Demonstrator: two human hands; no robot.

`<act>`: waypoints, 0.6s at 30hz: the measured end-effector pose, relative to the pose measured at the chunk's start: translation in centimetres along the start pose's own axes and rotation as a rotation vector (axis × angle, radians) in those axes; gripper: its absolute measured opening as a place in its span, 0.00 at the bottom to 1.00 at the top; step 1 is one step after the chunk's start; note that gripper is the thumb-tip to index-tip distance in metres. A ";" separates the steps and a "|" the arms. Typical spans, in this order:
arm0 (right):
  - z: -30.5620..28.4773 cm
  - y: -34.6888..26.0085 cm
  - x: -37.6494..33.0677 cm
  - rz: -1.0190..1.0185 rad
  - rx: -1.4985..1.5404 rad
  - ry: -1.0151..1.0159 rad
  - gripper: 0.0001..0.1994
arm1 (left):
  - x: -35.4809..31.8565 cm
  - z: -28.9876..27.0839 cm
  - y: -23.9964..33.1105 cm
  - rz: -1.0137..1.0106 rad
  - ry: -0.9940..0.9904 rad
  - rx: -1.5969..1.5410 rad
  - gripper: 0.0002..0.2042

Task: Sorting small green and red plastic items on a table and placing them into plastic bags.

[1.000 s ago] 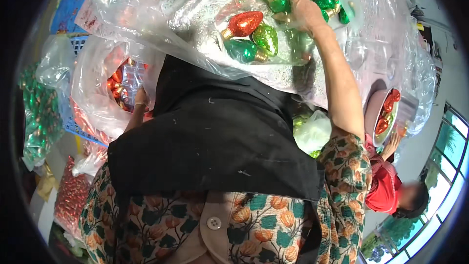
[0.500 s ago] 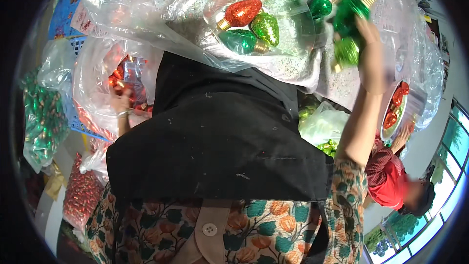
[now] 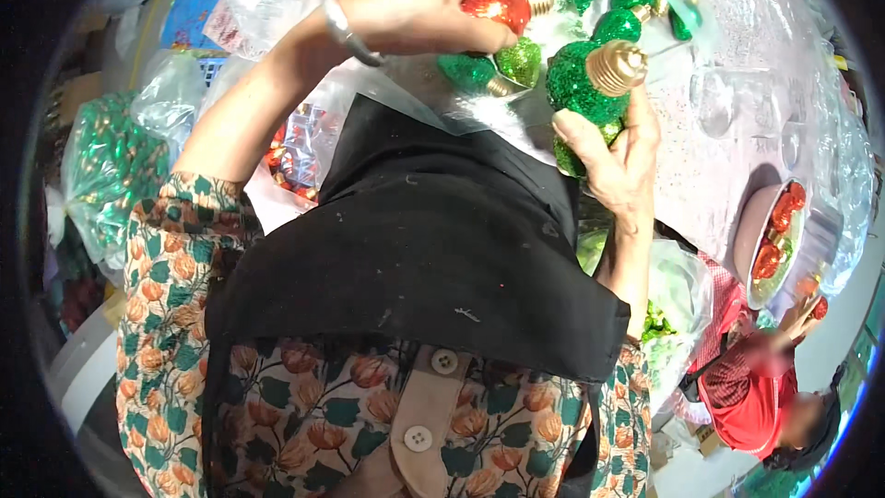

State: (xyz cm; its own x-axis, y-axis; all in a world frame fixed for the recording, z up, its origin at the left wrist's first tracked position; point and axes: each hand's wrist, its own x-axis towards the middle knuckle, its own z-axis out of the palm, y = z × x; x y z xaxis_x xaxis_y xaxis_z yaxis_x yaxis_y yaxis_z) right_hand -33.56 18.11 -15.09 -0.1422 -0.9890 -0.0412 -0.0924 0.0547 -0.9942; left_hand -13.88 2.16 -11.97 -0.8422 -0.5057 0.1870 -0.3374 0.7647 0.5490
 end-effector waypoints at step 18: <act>4.5 -1.2 0.7 -0.059 -0.010 0.313 0.19 | 1.8 4.4 -1.5 0.025 -0.540 0.002 0.13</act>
State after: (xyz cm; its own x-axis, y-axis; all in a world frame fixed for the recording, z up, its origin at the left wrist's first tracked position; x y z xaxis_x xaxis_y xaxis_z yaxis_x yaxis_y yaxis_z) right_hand -29.15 16.77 -14.35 -0.4322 -0.9004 0.0510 -0.1191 0.0009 -0.9929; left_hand -16.73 1.93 -16.05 -0.9462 -0.2104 -0.2458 -0.3147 0.7748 0.5484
